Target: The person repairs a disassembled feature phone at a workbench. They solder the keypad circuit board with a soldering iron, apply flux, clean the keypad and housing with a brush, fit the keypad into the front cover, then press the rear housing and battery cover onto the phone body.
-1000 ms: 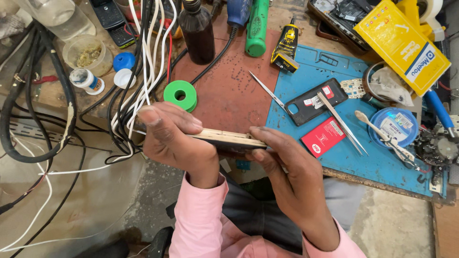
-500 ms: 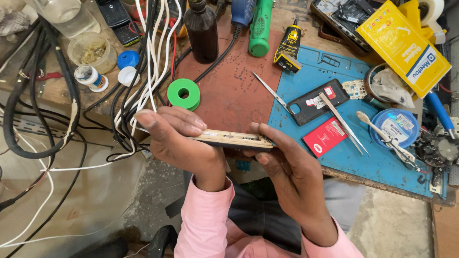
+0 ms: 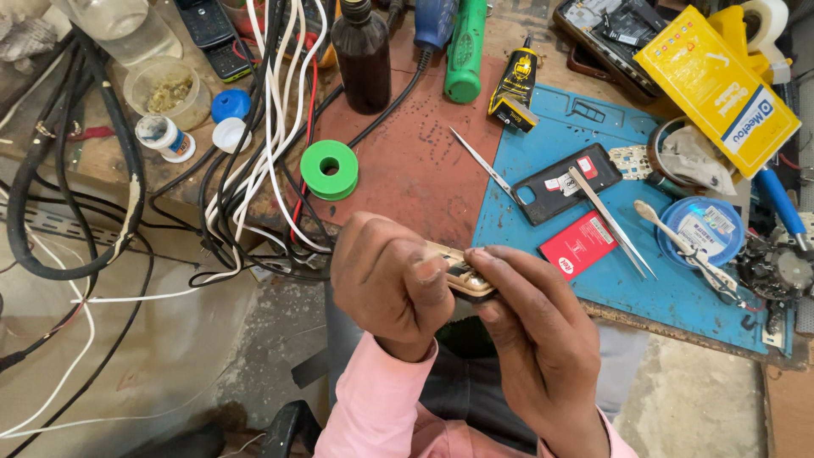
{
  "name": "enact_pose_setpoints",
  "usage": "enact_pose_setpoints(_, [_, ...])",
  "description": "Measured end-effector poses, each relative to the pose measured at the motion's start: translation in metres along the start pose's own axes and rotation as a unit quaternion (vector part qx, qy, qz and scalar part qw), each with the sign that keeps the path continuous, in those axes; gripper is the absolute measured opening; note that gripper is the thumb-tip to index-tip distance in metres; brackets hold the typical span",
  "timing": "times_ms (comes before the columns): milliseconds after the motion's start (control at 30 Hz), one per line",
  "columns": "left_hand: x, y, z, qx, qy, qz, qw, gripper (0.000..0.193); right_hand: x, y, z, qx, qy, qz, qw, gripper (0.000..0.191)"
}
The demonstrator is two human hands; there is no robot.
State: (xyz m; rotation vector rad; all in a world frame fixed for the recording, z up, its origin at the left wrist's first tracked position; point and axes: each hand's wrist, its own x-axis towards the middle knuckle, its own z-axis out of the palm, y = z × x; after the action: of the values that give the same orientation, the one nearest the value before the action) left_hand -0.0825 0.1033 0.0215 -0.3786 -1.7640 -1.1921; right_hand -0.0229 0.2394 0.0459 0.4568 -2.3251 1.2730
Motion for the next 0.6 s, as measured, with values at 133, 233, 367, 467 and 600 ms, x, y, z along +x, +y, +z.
enact_pose_setpoints(133, [-0.004, 0.001, -0.001, -0.038, 0.012, -0.018, 0.999, 0.047, -0.004, 0.002, 0.001, 0.007, 0.009, -0.024, 1.000, 0.029])
enact_pose_setpoints(233, [-0.007, 0.003, -0.004, -0.046, -0.002, -0.032, 0.998, 0.049, -0.009, 0.004, 0.002, 0.015, 0.018, -0.033, 0.999, 0.028])
enact_pose_setpoints(367, [-0.008, 0.003, 0.003, -0.154, 0.071, -0.093, 0.981, 0.059, -0.010, 0.005, 0.004, 0.147, 0.007, 0.020, 0.989, 0.029])
enact_pose_setpoints(467, [-0.006, 0.004, 0.017, -0.310, 0.154, -0.186, 0.920, 0.067, -0.005, 0.008, 0.005, 0.266, -0.025, 0.075, 0.961, 0.031])
enact_pose_setpoints(600, [-0.001, 0.007, 0.020, -0.282, 0.137, -0.189, 0.931, 0.060, -0.001, 0.011, 0.006, 0.143, -0.014, 0.042, 0.989, 0.030])
